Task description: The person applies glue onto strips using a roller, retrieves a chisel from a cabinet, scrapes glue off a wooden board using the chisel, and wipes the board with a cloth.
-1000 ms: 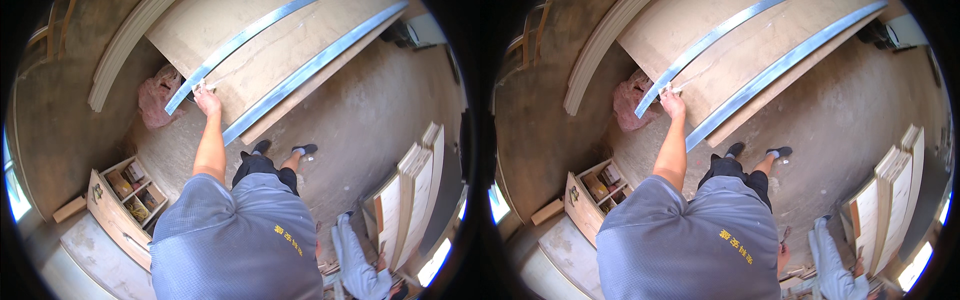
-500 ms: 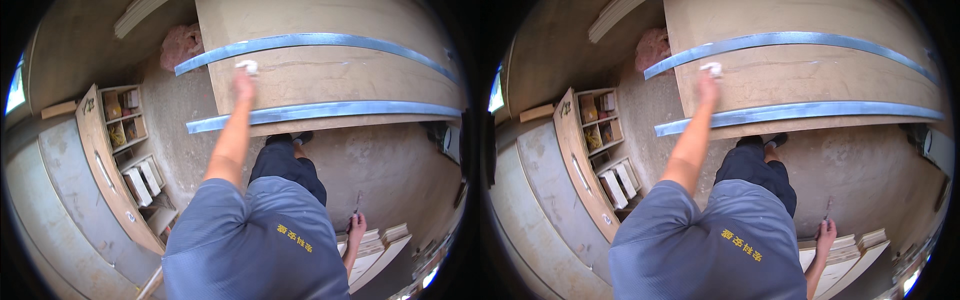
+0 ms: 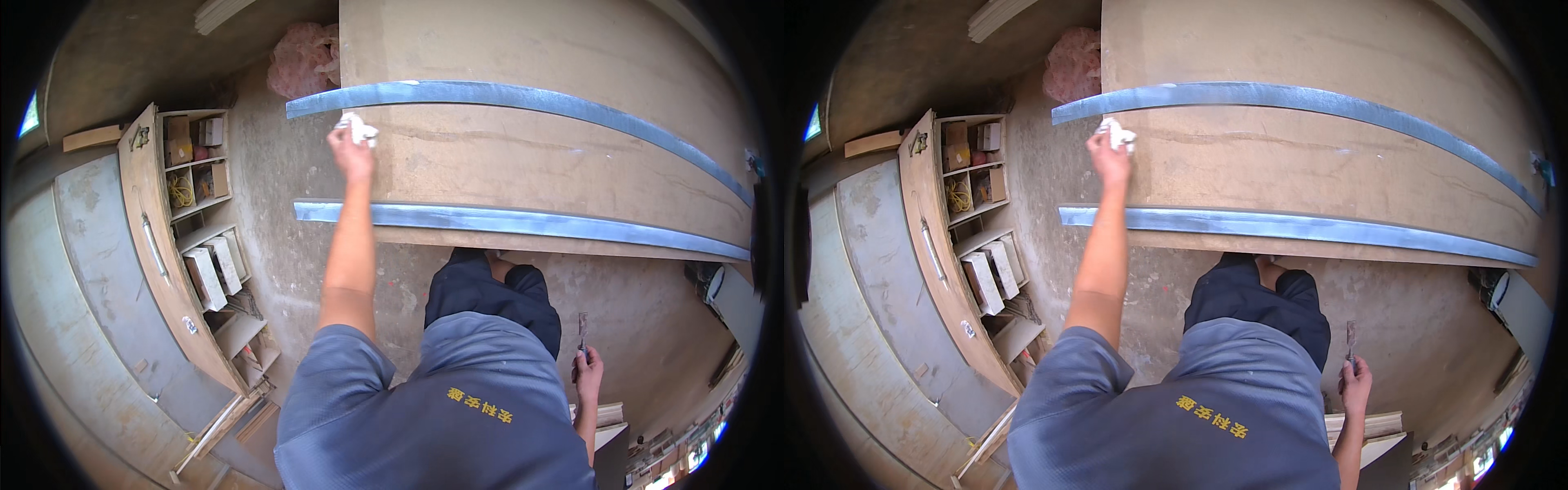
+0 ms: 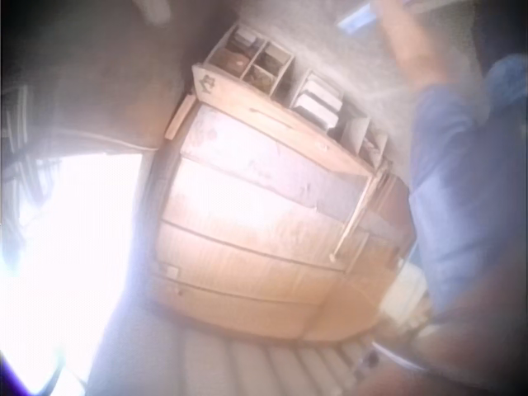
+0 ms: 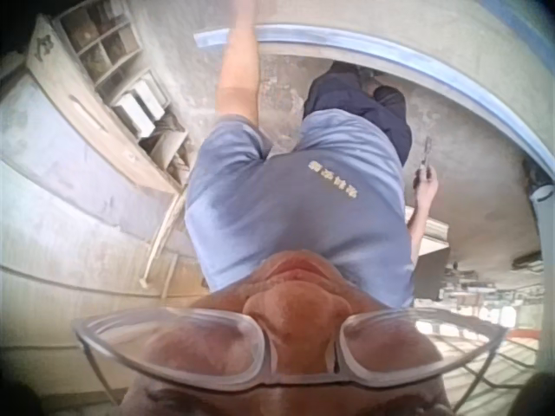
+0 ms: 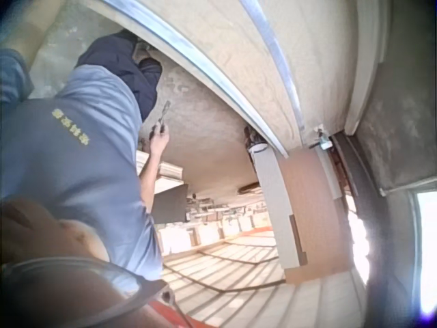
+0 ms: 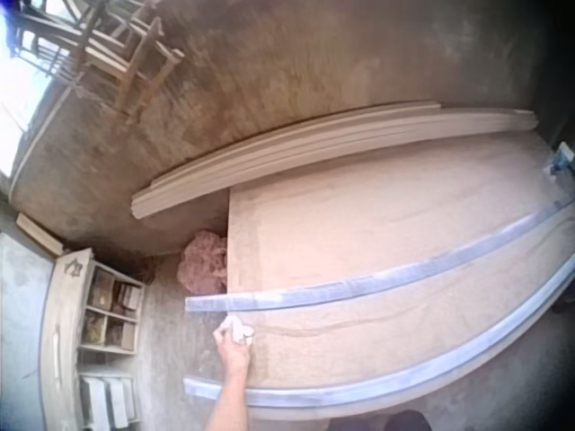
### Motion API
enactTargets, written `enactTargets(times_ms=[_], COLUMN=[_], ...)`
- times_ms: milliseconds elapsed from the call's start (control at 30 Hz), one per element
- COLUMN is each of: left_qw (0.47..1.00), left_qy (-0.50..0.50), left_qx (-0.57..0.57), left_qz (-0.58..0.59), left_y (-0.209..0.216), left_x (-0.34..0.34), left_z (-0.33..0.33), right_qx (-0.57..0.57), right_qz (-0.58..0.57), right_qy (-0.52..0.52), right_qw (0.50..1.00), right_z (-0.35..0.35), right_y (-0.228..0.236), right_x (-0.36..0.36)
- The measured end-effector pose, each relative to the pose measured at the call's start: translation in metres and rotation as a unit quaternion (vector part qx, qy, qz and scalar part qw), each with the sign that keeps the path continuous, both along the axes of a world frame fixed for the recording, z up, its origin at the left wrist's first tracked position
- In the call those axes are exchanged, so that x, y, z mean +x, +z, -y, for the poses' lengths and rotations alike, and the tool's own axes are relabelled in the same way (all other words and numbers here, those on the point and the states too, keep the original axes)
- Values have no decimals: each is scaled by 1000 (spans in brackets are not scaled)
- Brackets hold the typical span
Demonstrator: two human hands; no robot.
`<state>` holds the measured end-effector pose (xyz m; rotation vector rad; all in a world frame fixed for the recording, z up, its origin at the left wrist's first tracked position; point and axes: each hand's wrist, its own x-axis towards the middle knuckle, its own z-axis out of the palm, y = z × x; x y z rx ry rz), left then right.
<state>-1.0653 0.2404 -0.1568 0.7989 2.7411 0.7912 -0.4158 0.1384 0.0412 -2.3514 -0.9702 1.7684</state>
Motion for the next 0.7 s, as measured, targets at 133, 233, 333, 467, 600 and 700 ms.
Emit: enactTargets(times_ms=[133,233,333,467,600,700], left_qw=[996,994,991,976,966,887], left_qy=[14,55,-15,-93,-140,-180], left_qx=[-88,-92,-126,-171,-75,1], left_qz=[-17,-22,-47,-100,202,426], left_y=[-11,-26,0,-7,11,10], left_x=[1,14,77,171,360,483], left_z=[-14,-23,-52,-93,-175,-230], right_qx=[-11,-49,-61,-50,-47,-22], right_qz=[7,37,20,-1,17,35], right_qy=[-7,-4,-14,-52,-65,-84], right_qw=[1000,998,998,997,997,996], right_z=[-9,-12,-18,-19,-23,-27], right_y=[-4,-22,-26,-22,-9,-2], right_x=[39,70,86,106,143,171])
